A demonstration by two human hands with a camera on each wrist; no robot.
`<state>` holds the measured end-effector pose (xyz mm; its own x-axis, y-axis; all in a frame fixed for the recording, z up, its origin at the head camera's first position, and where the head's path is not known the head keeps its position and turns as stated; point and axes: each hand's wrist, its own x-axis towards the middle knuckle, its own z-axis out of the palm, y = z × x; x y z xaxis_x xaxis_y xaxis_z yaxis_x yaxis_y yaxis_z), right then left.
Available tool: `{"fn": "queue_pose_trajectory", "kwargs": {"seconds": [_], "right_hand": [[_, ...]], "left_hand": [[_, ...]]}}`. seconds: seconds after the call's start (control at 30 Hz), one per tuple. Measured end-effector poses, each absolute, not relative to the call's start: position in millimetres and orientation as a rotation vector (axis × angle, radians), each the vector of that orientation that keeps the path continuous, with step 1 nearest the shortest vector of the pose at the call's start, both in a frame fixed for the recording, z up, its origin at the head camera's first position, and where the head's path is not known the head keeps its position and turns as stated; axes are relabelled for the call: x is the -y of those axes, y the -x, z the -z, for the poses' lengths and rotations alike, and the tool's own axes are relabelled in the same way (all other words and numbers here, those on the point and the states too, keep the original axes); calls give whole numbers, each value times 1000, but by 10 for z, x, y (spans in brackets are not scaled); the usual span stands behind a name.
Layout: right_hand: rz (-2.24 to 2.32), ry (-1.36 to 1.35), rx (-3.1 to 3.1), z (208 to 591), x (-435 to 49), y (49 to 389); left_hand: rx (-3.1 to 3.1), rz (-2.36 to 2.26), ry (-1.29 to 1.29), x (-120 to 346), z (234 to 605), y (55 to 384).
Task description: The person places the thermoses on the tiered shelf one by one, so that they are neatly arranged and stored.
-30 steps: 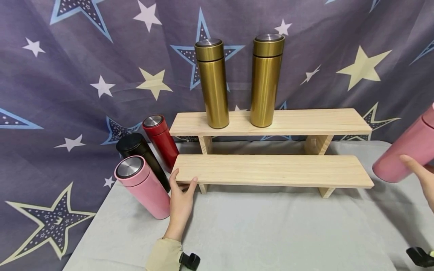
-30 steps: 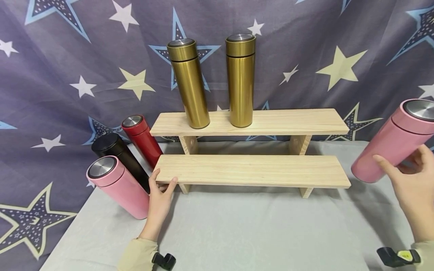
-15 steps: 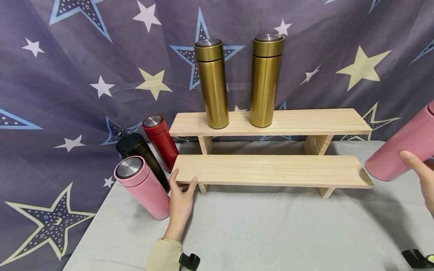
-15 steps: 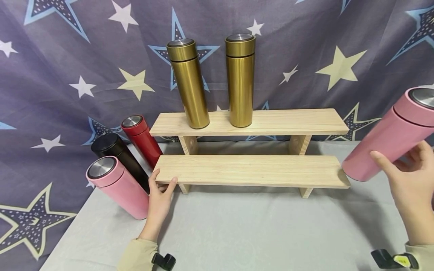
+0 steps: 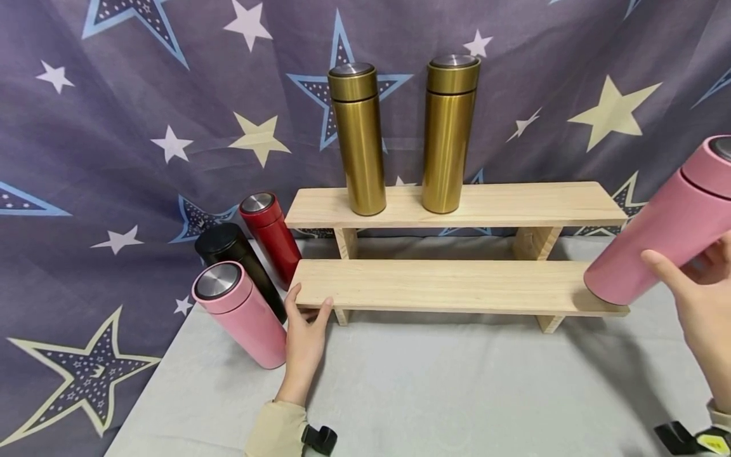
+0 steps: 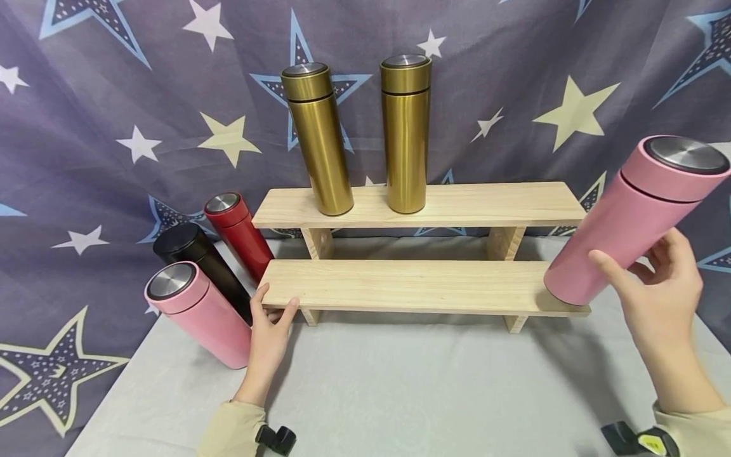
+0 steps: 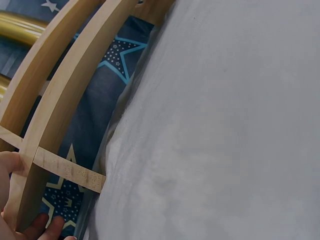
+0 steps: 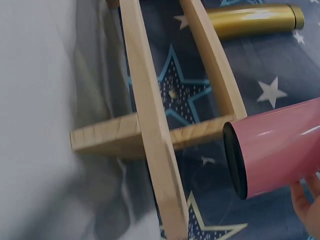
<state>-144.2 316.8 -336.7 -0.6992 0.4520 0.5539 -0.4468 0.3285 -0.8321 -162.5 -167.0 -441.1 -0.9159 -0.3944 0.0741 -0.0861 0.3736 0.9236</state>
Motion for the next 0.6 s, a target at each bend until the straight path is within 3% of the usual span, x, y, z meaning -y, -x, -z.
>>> {"fn": "queue_pose_trajectory", "kwargs": {"seconds": [0.13, 0.6], "right_hand": [[-1381, 41, 1926, 3314, -3043, 1427], [-1804, -292, 1517, 3254, -2673, 1509]], "left_hand": [[2350, 1547, -413, 1664, 4412, 1635], [2358, 1561, -428, 1672, 4410, 1629]]}}
